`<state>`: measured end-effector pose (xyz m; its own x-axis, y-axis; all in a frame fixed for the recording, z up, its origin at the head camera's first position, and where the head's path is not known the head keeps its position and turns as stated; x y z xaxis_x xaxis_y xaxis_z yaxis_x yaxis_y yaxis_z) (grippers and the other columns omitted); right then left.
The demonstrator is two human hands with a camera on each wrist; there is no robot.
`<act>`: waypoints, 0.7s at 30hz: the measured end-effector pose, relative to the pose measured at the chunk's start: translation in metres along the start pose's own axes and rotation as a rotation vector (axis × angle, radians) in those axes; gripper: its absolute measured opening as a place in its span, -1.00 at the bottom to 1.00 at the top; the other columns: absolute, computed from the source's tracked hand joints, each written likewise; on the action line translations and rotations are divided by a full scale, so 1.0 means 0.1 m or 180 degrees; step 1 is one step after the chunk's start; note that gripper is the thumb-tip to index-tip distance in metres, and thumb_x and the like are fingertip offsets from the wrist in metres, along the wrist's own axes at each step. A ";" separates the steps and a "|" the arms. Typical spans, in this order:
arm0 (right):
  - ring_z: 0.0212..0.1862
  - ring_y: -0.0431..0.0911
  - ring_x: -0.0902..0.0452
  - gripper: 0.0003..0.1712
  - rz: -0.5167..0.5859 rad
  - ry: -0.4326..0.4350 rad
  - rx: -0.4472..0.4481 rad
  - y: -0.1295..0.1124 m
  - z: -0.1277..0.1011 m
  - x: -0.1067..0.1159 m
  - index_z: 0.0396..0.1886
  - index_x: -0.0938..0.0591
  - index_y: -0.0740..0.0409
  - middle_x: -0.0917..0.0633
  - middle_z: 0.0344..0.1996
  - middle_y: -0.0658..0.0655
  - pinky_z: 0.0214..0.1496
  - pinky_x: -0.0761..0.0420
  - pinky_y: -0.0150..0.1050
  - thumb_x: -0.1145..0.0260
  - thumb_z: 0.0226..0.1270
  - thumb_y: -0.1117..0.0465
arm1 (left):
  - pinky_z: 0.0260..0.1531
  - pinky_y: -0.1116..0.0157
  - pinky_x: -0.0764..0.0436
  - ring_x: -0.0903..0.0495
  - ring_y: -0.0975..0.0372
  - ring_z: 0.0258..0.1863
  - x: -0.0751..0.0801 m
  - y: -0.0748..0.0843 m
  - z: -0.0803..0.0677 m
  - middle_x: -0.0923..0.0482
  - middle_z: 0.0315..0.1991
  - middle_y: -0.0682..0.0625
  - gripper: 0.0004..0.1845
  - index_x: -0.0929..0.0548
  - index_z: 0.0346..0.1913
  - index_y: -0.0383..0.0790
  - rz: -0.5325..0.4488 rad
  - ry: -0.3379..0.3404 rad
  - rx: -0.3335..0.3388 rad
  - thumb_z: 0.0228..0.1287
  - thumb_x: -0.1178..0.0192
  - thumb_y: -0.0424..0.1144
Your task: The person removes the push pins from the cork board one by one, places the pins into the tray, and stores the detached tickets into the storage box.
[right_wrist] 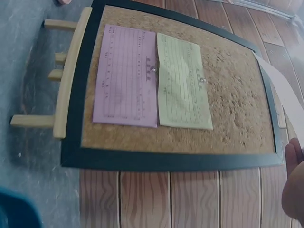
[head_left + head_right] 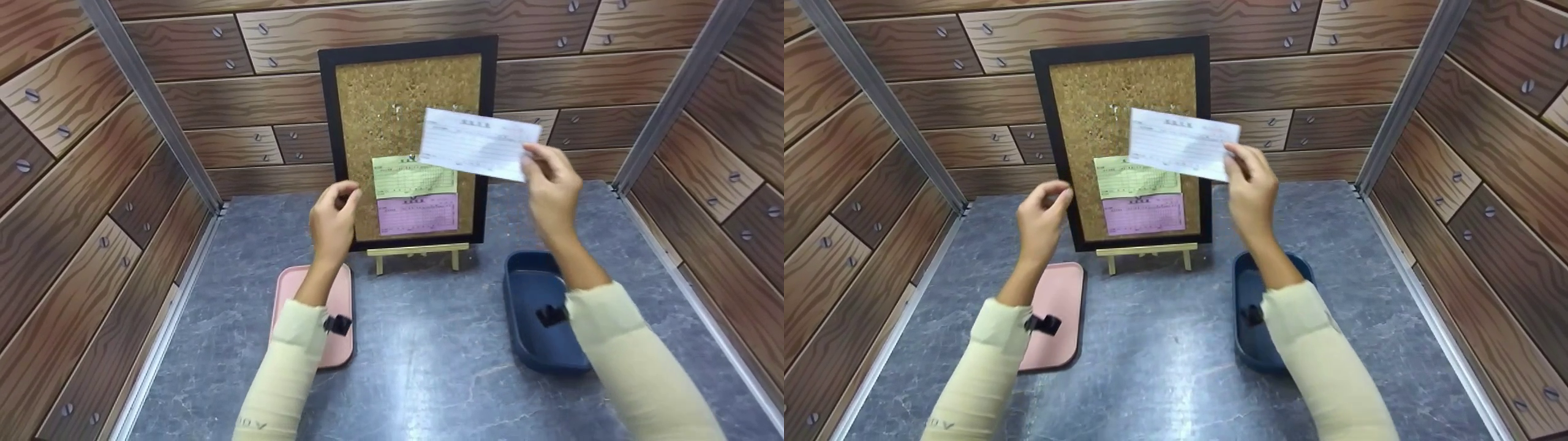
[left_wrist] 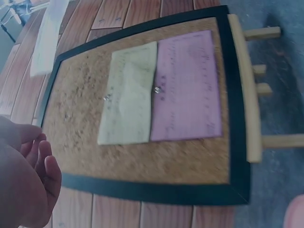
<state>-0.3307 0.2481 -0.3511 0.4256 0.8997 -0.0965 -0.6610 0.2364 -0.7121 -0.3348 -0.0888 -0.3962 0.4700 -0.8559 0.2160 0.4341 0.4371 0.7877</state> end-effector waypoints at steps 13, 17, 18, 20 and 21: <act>-0.15 -0.18 -0.65 -0.71 -0.0206 0.0415 -0.0589 0.17 -0.53 0.82 0.01 -0.69 0.43 -0.68 -0.20 -0.03 -0.08 -0.61 -0.45 -0.36 0.32 0.41 | -0.47 0.34 -0.44 -0.50 0.28 -0.51 0.35 -0.54 -0.51 -0.74 -0.25 0.02 -0.87 -0.77 -0.16 -0.13 0.0238 -0.0059 0.0438 0.29 -0.36 -0.20; -0.15 -0.19 -0.64 -0.68 -0.0323 0.0505 -0.0889 0.27 -0.77 1.03 0.06 -0.67 0.41 -0.70 -0.19 -0.05 -0.09 -0.61 -0.49 -0.35 0.33 0.40 | -0.46 0.31 -0.46 -0.54 0.26 -0.47 0.46 -0.73 -0.65 -0.74 -0.21 0.04 -0.85 -0.76 -0.13 -0.08 0.0405 -0.0121 0.0704 0.31 -0.34 -0.15; -0.15 -0.20 -0.64 -0.68 -0.0380 0.0520 -0.0948 0.30 -0.84 1.07 0.07 -0.67 0.40 -0.70 -0.19 -0.07 -0.08 -0.61 -0.50 -0.35 0.34 0.39 | -0.44 0.29 -0.48 -0.57 0.25 -0.45 0.49 -0.78 -0.68 -0.74 -0.20 0.04 -0.85 -0.77 -0.13 -0.08 0.0448 -0.0122 0.0754 0.31 -0.33 -0.14; -0.14 -0.23 -0.63 -0.66 -0.0473 0.0552 -0.1049 0.35 -0.97 1.16 0.08 -0.67 0.38 -0.70 -0.19 -0.11 -0.07 -0.59 -0.52 -0.36 0.34 0.36 | -0.40 0.26 -0.51 -0.61 0.21 -0.41 0.55 -0.89 -0.75 -0.75 -0.22 0.02 -0.85 -0.77 -0.12 -0.08 0.0519 -0.0119 0.0824 0.32 -0.33 -0.16; -0.14 -0.23 -0.63 -0.66 -0.0483 0.0575 -0.1107 0.38 -1.03 1.20 0.09 -0.67 0.37 -0.70 -0.19 -0.12 -0.06 -0.59 -0.52 -0.36 0.35 0.35 | -0.37 0.24 -0.52 -0.63 0.19 -0.39 0.59 -0.94 -0.78 -0.75 -0.23 0.00 -0.85 -0.77 -0.13 -0.09 0.0552 -0.0113 0.0848 0.31 -0.33 -0.17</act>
Point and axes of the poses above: each hand's wrist, its own z-axis towards the middle knuckle, its own x-axis out of the back of the hand, y = z × x, the point moved 2 cm from there along z, towards the middle knuckle
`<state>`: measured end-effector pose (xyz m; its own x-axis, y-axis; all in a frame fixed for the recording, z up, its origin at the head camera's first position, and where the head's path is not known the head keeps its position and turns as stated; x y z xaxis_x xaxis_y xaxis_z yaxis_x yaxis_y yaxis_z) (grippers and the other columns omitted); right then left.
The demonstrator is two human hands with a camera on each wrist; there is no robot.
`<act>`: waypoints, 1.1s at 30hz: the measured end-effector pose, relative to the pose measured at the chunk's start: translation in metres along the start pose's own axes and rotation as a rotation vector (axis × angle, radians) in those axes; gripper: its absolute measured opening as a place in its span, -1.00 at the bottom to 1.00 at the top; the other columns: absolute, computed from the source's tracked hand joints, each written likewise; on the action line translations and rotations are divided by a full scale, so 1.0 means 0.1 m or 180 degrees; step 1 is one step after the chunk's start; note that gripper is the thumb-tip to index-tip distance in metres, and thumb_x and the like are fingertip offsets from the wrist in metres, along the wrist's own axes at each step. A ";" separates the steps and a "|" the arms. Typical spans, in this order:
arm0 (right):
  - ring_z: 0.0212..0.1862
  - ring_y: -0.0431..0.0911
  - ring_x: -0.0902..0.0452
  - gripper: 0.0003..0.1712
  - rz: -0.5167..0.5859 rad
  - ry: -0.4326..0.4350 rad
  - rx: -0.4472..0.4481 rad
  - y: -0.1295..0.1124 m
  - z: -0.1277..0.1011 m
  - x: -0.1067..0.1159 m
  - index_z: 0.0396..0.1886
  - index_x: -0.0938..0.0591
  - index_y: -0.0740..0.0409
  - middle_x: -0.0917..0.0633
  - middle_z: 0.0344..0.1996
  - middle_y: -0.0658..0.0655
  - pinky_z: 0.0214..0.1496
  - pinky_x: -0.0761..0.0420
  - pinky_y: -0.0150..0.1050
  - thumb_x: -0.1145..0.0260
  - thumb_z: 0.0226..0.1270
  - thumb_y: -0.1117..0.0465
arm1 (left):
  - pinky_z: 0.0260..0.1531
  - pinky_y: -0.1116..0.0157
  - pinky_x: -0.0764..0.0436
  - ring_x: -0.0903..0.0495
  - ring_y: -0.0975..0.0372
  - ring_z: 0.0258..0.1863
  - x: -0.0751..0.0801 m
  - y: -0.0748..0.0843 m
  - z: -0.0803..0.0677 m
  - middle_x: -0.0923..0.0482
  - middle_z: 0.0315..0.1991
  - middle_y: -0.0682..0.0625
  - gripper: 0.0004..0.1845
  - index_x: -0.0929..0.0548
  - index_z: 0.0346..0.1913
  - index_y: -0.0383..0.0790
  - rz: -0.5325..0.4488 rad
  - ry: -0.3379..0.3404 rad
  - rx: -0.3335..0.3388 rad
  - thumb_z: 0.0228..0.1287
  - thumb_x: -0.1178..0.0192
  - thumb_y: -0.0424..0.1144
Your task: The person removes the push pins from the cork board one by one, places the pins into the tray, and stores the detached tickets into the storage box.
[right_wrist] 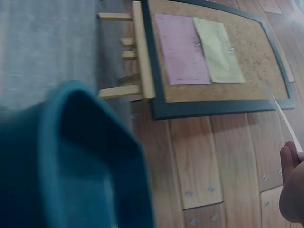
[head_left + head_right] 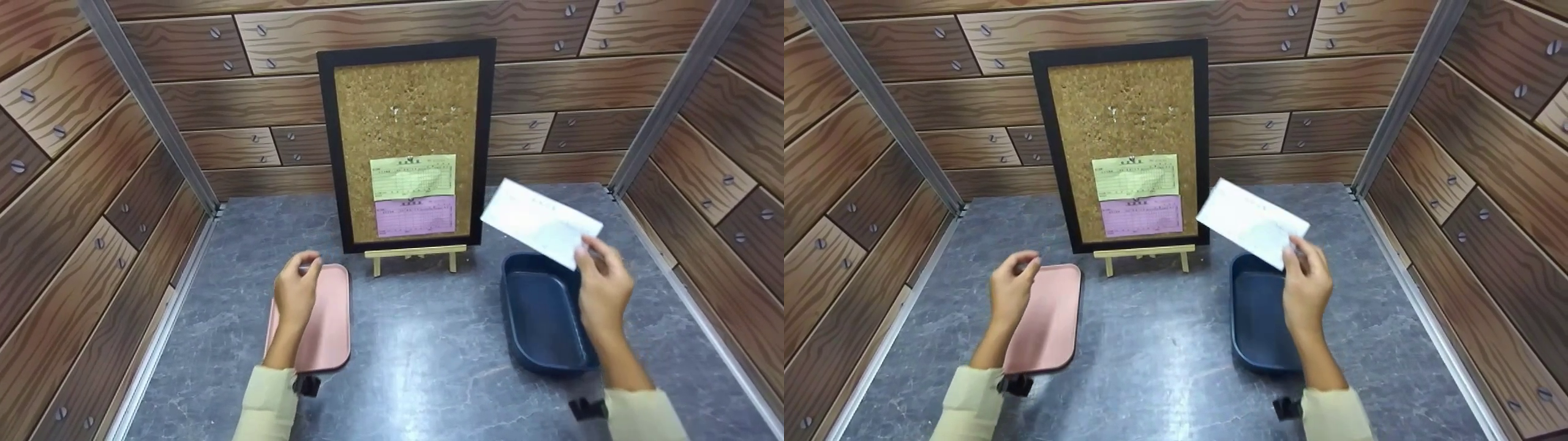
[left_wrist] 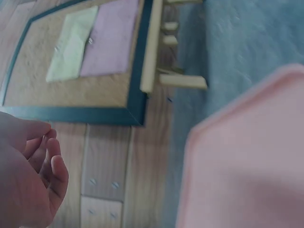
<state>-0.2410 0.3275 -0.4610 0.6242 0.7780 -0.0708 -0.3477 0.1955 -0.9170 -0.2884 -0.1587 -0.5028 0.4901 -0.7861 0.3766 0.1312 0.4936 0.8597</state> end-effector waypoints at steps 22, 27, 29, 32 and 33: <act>-0.38 -0.63 -0.40 -0.70 -0.1668 -0.0046 -0.0552 0.71 -0.42 0.56 0.05 -0.71 0.29 -0.72 -0.18 0.17 -0.29 -0.41 -0.67 -0.28 0.37 0.30 | -0.08 -0.04 -0.52 -0.71 0.06 -0.10 0.04 -0.86 -0.36 -0.77 -0.12 0.00 -0.83 -0.76 -0.12 -0.08 0.0757 -0.0534 0.0565 0.34 -0.23 -0.16; -0.41 -0.49 -0.34 -0.71 -0.2018 -0.0217 -0.0453 0.74 -0.44 0.56 0.00 -0.72 0.30 -0.69 -0.25 0.30 -0.26 -0.34 -0.50 -0.34 0.31 0.31 | -0.10 -0.06 -0.54 -0.73 0.07 -0.11 0.02 -0.91 -0.40 -0.78 -0.19 0.03 -0.86 -0.77 -0.17 -0.05 0.0875 -0.0594 0.0570 0.32 -0.24 -0.17; -0.38 -0.39 -0.37 -0.72 -0.2120 -0.0285 -0.0494 0.73 -0.45 0.56 -0.02 -0.73 0.28 -0.68 -0.28 0.27 -0.24 -0.33 -0.41 -0.35 0.31 0.28 | -0.13 -0.04 -0.55 -0.72 0.08 -0.15 0.01 -0.93 -0.42 -0.78 -0.21 0.03 -0.86 -0.77 -0.18 -0.04 0.0906 -0.0624 0.0587 0.31 -0.24 -0.16; -0.32 -0.18 -0.50 -0.70 -0.2228 -0.0431 -0.0587 0.71 -0.48 0.57 -0.01 -0.73 0.27 -0.71 -0.25 0.29 -0.19 -0.38 -0.29 -0.32 0.35 0.21 | -0.16 -0.01 -0.55 -0.71 0.11 -0.19 0.00 -0.94 -0.43 -0.77 -0.23 0.04 -0.85 -0.78 -0.18 -0.02 0.0945 -0.0667 0.0613 0.31 -0.23 -0.14; -0.28 -0.11 -0.54 -0.70 -0.2271 -0.0484 -0.0614 0.70 -0.50 0.57 -0.01 -0.73 0.26 -0.72 -0.22 0.30 -0.17 -0.39 -0.25 -0.31 0.37 0.19 | -0.17 0.00 -0.55 -0.71 0.11 -0.20 0.00 -0.94 -0.44 -0.77 -0.22 0.04 -0.84 -0.78 -0.18 -0.02 0.0952 -0.0678 0.0611 0.31 -0.23 -0.14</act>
Point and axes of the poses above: each hand's wrist, its own z-axis towards the middle knuckle, its own x-axis out of the back of the hand, y = z × x, the point moved 2 cm from there along z, towards the middle knuckle
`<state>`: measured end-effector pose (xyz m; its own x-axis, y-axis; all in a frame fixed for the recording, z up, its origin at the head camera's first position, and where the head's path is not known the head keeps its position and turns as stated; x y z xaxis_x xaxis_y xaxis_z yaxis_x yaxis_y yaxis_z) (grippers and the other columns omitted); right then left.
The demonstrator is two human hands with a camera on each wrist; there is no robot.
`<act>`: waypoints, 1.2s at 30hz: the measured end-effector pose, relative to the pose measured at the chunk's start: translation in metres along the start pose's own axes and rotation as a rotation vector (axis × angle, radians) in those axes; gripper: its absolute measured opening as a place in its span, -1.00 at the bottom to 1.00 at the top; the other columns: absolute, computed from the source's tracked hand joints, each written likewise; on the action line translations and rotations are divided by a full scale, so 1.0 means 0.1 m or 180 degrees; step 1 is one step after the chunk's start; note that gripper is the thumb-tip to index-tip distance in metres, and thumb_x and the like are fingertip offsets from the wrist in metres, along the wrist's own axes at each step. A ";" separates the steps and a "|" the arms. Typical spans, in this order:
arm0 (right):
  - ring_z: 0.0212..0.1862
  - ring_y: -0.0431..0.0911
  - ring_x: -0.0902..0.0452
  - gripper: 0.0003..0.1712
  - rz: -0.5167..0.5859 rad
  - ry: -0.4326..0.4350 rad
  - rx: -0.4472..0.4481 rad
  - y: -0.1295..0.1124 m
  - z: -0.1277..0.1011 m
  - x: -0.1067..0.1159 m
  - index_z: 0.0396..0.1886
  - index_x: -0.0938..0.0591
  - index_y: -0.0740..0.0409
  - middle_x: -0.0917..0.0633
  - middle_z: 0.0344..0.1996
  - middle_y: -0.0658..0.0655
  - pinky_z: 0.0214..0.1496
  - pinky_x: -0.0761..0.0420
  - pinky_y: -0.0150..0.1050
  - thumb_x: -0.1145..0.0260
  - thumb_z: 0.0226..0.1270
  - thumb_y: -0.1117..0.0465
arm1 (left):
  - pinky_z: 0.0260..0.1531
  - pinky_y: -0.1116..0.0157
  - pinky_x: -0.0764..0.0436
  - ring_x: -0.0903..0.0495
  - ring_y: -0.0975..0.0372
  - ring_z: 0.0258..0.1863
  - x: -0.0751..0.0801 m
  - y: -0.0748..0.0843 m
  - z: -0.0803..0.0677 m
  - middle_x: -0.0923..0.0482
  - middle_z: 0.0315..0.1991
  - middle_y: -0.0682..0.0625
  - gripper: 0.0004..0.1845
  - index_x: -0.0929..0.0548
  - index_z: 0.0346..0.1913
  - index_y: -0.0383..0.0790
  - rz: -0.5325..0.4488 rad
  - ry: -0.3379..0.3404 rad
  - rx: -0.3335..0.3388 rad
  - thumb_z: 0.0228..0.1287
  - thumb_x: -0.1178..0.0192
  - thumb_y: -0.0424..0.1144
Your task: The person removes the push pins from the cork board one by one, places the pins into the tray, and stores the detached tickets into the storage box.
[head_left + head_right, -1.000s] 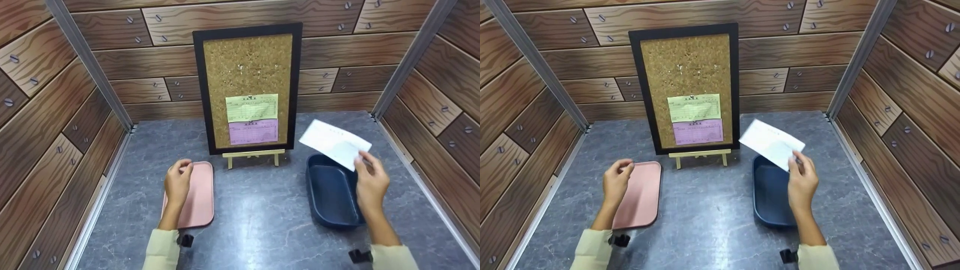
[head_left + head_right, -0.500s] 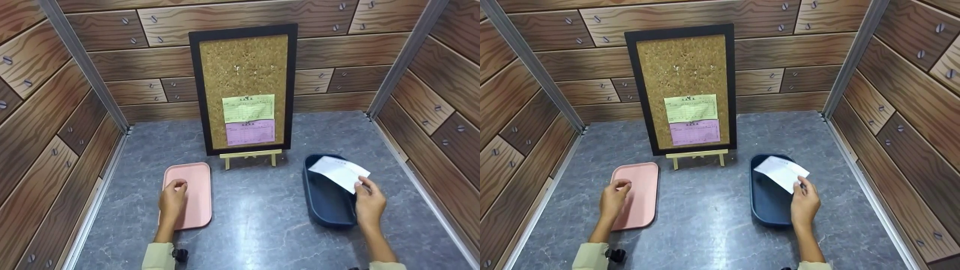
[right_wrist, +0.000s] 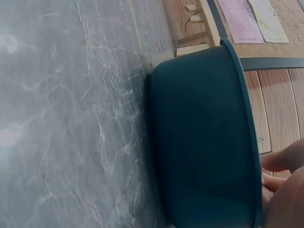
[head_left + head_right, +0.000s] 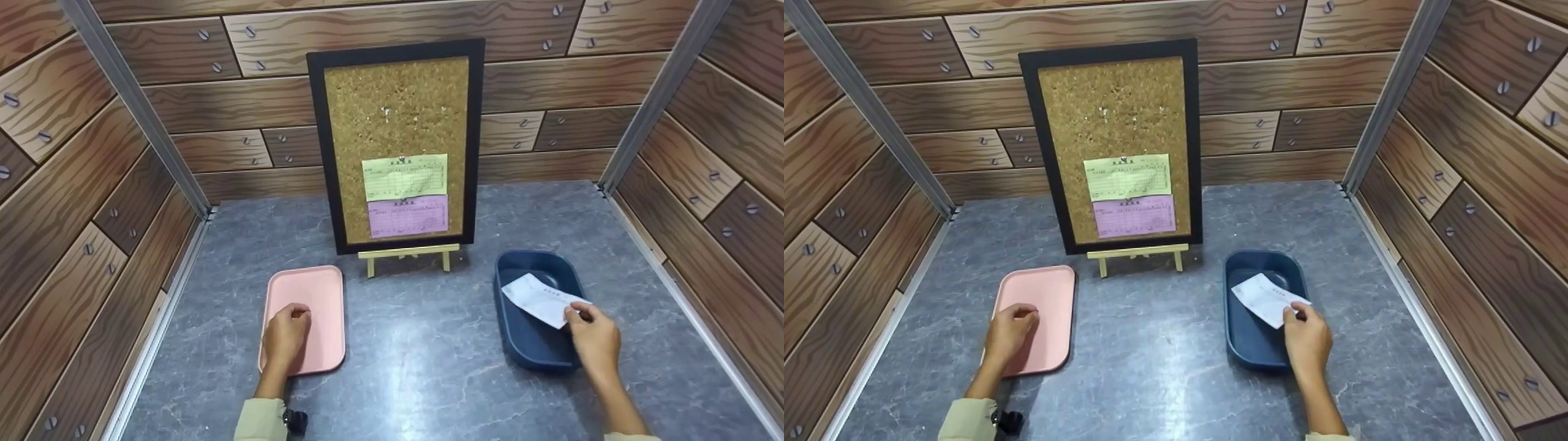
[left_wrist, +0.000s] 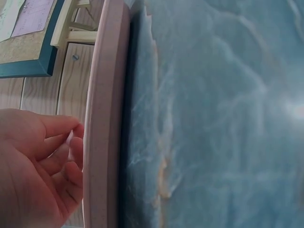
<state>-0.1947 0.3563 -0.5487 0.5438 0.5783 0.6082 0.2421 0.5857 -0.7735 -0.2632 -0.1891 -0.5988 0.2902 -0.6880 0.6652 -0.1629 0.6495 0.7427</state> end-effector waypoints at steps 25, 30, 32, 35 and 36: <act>-0.31 -0.55 -0.42 -0.63 0.0056 0.0221 0.0515 -0.55 -0.02 0.03 -0.01 -0.76 0.07 -0.80 -0.18 0.13 -0.13 -0.44 -0.28 -0.25 0.45 -0.05 | -0.23 0.00 -0.55 -0.71 0.13 -0.26 0.10 0.72 0.13 -0.76 -0.26 0.08 -0.83 -0.78 -0.13 0.06 -0.0021 0.0276 -0.0449 0.31 -0.32 -0.02; -0.28 -0.66 -0.40 -0.70 0.0330 0.0265 0.0912 -0.77 0.05 -0.11 -0.03 -0.75 0.14 -0.78 -0.13 0.13 -0.18 -0.41 -0.52 -0.32 0.42 0.06 | -0.28 0.02 -0.55 -0.71 0.16 -0.29 0.09 1.02 0.19 -0.75 -0.22 0.11 -0.83 -0.76 -0.13 0.03 -0.0115 0.0448 -0.0741 0.31 -0.33 -0.04; -0.29 -0.70 -0.40 -0.73 0.0432 0.0289 0.1077 -0.86 0.08 -0.16 -0.05 -0.75 0.17 -0.78 -0.14 0.14 -0.21 -0.39 -0.61 -0.36 0.40 0.11 | -0.28 0.03 -0.55 -0.71 0.18 -0.29 0.08 1.13 0.20 -0.75 -0.16 0.13 -0.82 -0.76 -0.12 0.03 -0.0177 0.0515 -0.0854 0.30 -0.34 -0.04; -0.28 -0.69 -0.41 -0.74 0.0534 0.0287 0.1249 -0.96 0.12 -0.23 -0.06 -0.75 0.19 -0.78 -0.16 0.14 -0.22 -0.39 -0.65 -0.38 0.38 0.15 | -0.30 0.05 -0.56 -0.70 0.20 -0.32 0.06 1.27 0.24 -0.75 -0.14 0.15 -0.82 -0.75 -0.11 0.03 -0.0230 0.0614 -0.1000 0.29 -0.35 -0.05; -0.27 -0.68 -0.42 -0.74 0.0567 0.0270 0.1288 -0.99 0.13 -0.25 -0.06 -0.75 0.20 -0.77 -0.16 0.14 -0.22 -0.40 -0.65 -0.39 0.37 0.15 | -0.30 0.06 -0.56 -0.69 0.20 -0.33 0.06 1.32 0.25 -0.75 -0.14 0.16 -0.82 -0.75 -0.11 0.03 -0.0239 0.0649 -0.1048 0.29 -0.35 -0.05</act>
Point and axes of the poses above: each hand's wrist, its own z-axis towards the middle knuckle, its own x-axis out of the back of the hand, y = z × x, the point moved 2 cm from there along z, towards the middle knuckle
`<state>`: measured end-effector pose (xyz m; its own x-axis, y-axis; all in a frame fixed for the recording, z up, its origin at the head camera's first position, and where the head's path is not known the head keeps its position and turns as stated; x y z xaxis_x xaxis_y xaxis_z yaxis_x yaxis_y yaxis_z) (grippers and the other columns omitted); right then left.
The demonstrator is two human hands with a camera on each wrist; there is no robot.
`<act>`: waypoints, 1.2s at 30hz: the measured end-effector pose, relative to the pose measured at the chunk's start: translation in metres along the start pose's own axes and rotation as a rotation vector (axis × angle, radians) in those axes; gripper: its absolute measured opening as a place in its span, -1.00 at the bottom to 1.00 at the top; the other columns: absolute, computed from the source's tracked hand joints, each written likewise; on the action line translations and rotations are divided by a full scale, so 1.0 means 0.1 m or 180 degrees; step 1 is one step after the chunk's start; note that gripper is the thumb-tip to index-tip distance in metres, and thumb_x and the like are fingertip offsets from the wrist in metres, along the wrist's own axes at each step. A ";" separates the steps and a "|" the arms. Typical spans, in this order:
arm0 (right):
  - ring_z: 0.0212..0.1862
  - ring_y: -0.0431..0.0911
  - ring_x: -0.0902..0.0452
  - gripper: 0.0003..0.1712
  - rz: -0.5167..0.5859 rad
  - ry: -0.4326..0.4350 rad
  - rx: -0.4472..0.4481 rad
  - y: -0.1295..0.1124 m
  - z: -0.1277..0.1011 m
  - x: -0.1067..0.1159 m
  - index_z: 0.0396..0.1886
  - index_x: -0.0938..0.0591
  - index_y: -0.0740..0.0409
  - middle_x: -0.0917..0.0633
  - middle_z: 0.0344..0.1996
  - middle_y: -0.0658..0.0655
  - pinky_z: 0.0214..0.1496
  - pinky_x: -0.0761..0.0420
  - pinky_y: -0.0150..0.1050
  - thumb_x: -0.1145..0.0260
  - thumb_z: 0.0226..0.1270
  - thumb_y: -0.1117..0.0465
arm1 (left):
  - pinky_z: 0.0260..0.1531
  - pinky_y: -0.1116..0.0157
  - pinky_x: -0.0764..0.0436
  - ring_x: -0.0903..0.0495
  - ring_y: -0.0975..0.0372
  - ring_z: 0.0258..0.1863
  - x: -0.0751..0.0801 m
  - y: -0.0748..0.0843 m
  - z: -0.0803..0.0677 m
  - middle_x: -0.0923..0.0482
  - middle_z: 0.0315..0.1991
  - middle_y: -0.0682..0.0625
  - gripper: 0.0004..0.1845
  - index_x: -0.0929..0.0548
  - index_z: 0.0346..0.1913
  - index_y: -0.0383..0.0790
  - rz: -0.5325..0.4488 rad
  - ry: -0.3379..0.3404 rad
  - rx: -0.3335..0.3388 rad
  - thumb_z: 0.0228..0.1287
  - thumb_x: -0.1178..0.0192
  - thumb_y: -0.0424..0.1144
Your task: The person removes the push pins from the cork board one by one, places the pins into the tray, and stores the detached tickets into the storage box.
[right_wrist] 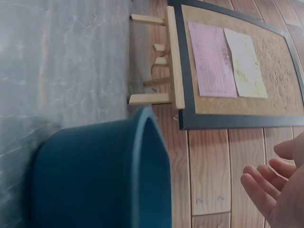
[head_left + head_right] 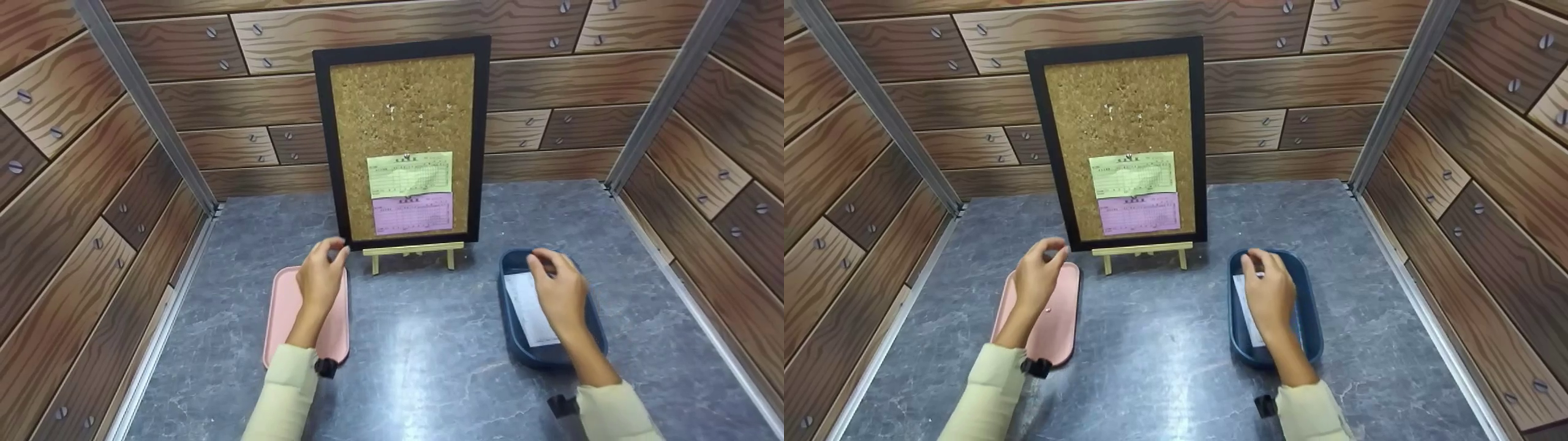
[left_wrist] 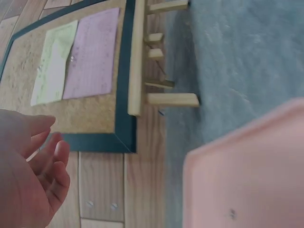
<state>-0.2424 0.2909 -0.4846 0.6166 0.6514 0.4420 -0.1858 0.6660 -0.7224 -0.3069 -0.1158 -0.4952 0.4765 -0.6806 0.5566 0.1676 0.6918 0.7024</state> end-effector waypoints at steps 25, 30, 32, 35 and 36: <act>-0.03 0.00 -0.68 -0.72 0.0686 -0.0263 0.0633 -0.54 0.57 -0.53 -0.01 -0.71 0.32 -0.71 -0.05 0.22 -0.09 -0.50 -0.67 -0.41 0.32 0.30 | -0.37 0.10 -0.60 -0.72 0.24 -0.29 -0.33 0.72 0.52 -0.73 -0.17 0.13 -0.79 -0.74 -0.07 -0.01 -0.0065 0.0234 -0.0658 0.26 -0.39 -0.12; 0.00 0.04 -0.65 -0.71 0.0828 -0.0260 0.0721 -0.61 0.69 -0.63 0.00 -0.69 0.38 -0.70 -0.06 0.26 -0.02 -0.56 -0.60 -0.40 0.31 0.34 | -0.43 0.14 -0.57 -0.66 0.25 -0.37 -0.39 0.85 0.60 -0.72 -0.20 0.12 -0.78 -0.74 -0.06 -0.02 -0.0006 0.0244 -0.0727 0.26 -0.38 -0.09; 0.01 0.10 -0.65 -0.71 0.0877 -0.0263 0.0755 -0.64 0.73 -0.68 0.00 -0.69 0.38 -0.70 -0.06 0.27 -0.01 -0.58 -0.57 -0.40 0.32 0.34 | -0.43 0.15 -0.57 -0.67 0.24 -0.38 -0.41 0.89 0.63 -0.73 -0.19 0.13 -0.78 -0.74 -0.06 -0.02 0.0017 0.0262 -0.0754 0.26 -0.37 -0.09; 0.03 0.11 -0.64 -0.71 0.0895 -0.0294 0.0789 -0.70 0.79 -0.74 0.00 -0.69 0.36 -0.69 -0.05 0.28 0.00 -0.60 -0.53 -0.40 0.33 0.32 | -0.43 0.16 -0.60 -0.72 0.22 -0.33 -0.44 0.95 0.68 -0.74 -0.15 0.14 -0.78 -0.74 -0.05 0.00 0.0054 0.0296 -0.0795 0.27 -0.37 -0.09; 0.03 0.09 -0.63 -0.71 0.0876 -0.0302 0.0801 -0.71 0.81 -0.77 0.00 -0.69 0.36 -0.69 -0.04 0.27 0.00 -0.61 -0.52 -0.39 0.33 0.32 | -0.42 0.16 -0.60 -0.73 0.21 -0.31 -0.45 0.97 0.70 -0.74 -0.15 0.14 -0.78 -0.75 -0.05 0.00 0.0063 0.0309 -0.0808 0.27 -0.37 -0.09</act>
<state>-0.3383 0.2226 -0.4240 0.4462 0.8412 0.3055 -0.5237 0.5222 -0.6731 -0.3722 -0.0349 -0.4212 0.5604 -0.6483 0.5154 0.3626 0.7515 0.5511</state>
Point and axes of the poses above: each hand's wrist, its own z-axis towards the middle knuckle, its own x-axis out of the back of the hand, y = z × x, the point moved 2 cm from there along z, towards the middle knuckle
